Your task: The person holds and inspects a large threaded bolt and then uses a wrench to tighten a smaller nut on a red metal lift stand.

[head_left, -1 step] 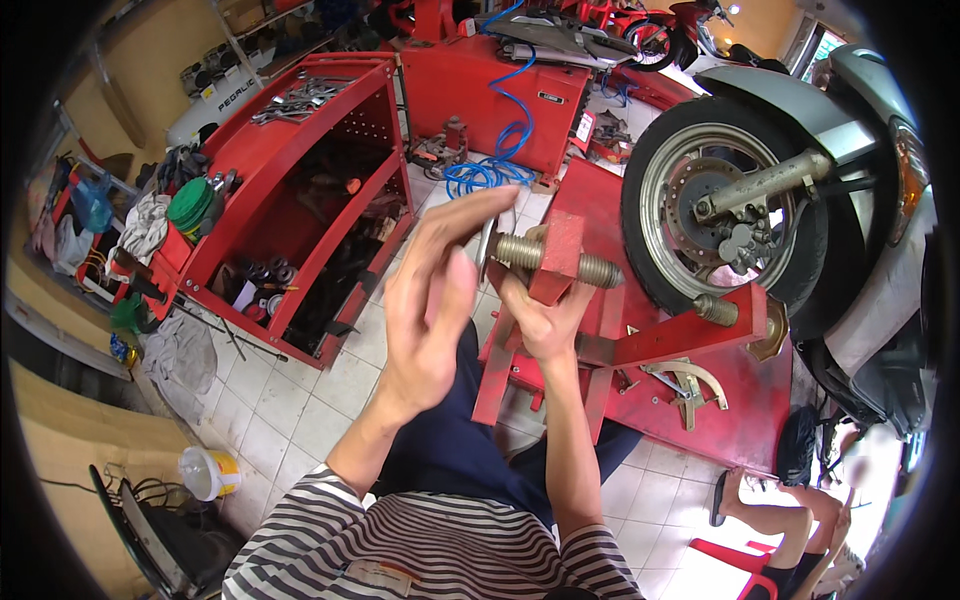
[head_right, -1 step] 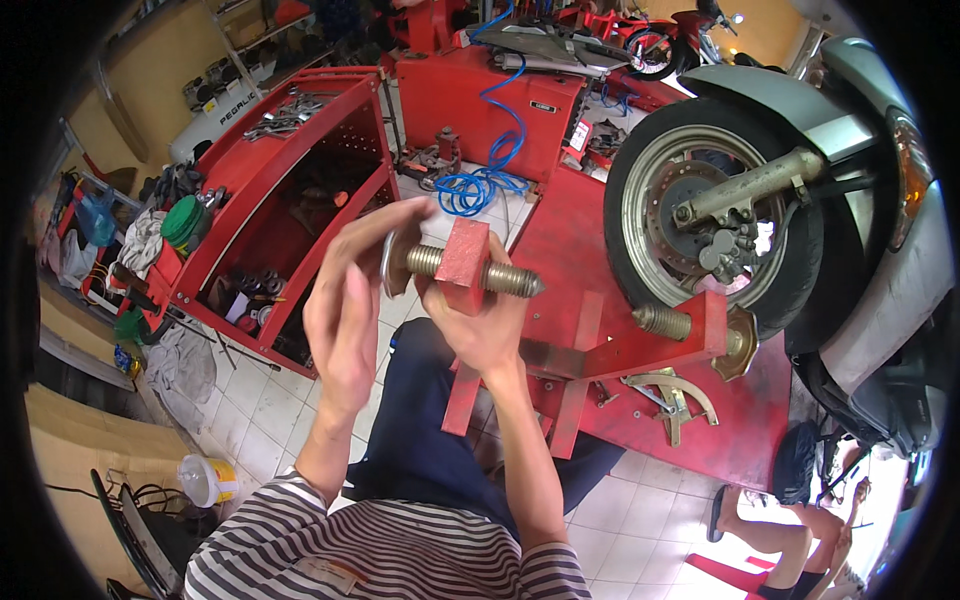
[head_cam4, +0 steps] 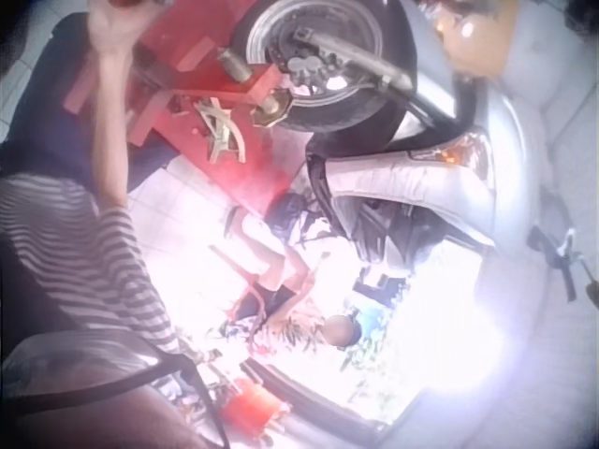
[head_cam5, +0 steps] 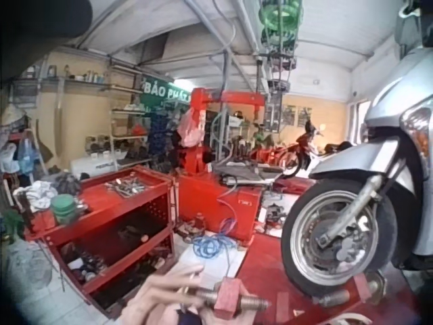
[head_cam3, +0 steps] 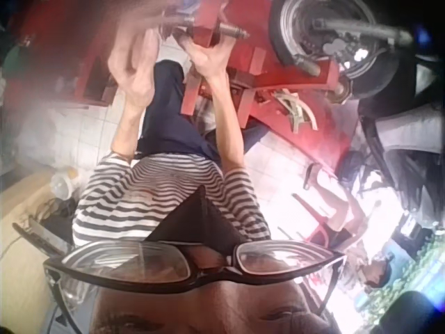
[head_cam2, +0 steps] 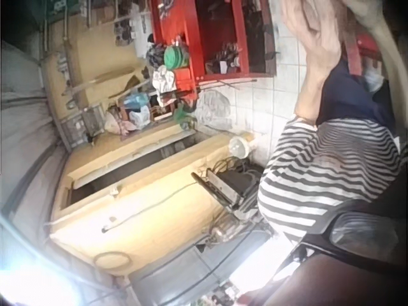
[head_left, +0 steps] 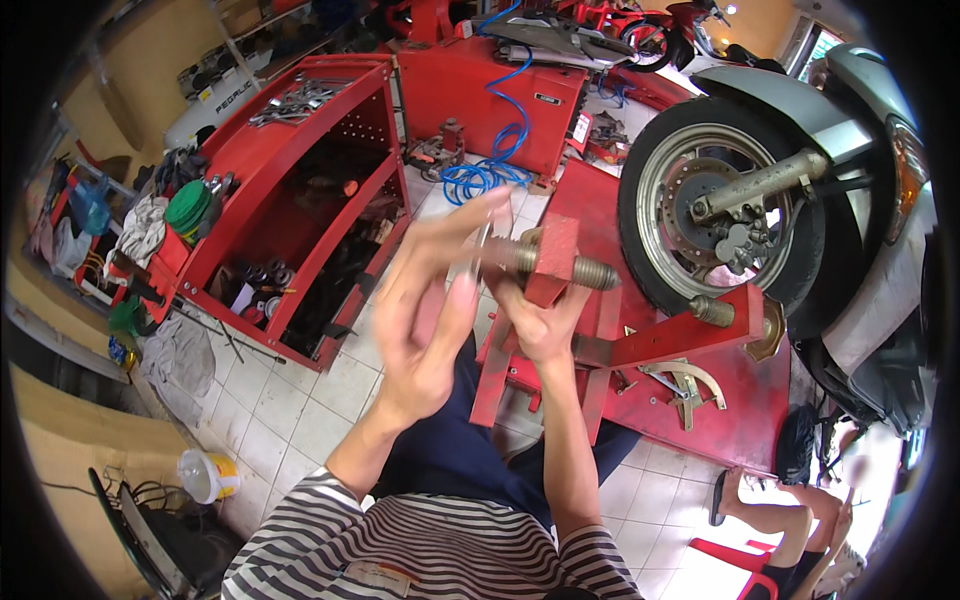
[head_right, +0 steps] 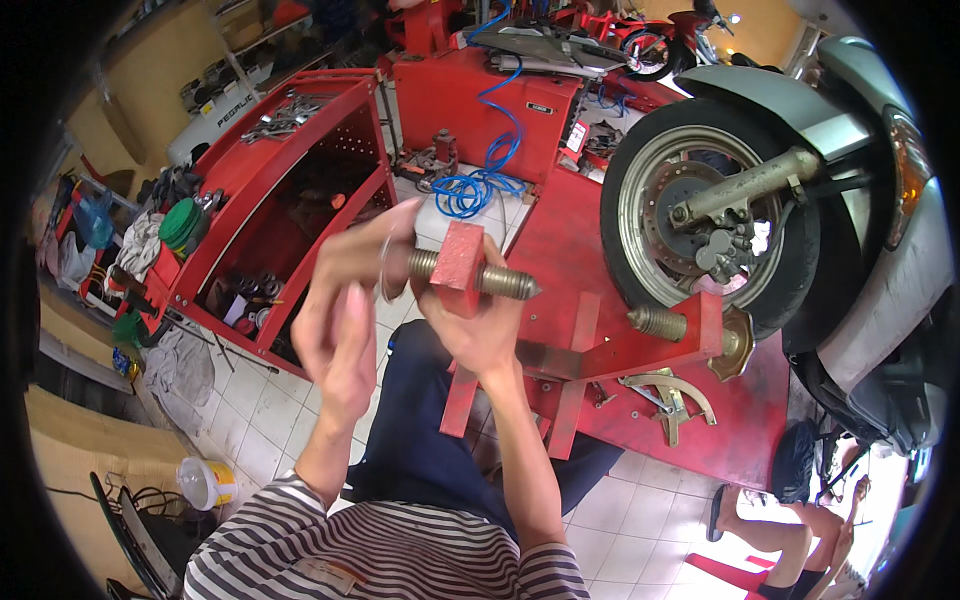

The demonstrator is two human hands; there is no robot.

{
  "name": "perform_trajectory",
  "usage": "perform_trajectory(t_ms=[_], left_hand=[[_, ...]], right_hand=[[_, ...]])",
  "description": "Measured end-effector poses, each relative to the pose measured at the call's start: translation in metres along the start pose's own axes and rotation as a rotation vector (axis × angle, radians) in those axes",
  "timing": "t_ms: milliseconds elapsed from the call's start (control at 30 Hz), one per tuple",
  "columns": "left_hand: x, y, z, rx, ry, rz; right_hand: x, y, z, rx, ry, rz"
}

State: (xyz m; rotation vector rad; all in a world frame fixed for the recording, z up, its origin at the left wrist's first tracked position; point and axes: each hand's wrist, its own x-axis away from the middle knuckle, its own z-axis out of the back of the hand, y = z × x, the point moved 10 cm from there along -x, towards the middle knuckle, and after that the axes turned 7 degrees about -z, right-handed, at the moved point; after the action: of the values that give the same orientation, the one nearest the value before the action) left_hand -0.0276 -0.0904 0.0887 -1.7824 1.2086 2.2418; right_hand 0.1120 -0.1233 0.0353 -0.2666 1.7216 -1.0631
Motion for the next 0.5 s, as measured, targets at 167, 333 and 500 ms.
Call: perform_trajectory(t_ms=[167,333,500], left_hand=[[0.013,0.014,0.025,0.342,0.264,-0.125],[-0.003,-0.015,-0.003,0.082,0.158,0.141],[0.009,0.014,0.014,0.317,0.075,-0.221]], right_hand=[[0.001,0.007,-0.012,-0.205,-0.015,-0.154],[0.005,0.016,-0.003,-0.117,-0.045,-0.181],[0.003,-0.001,-0.012,-0.116,-0.032,-0.103]])
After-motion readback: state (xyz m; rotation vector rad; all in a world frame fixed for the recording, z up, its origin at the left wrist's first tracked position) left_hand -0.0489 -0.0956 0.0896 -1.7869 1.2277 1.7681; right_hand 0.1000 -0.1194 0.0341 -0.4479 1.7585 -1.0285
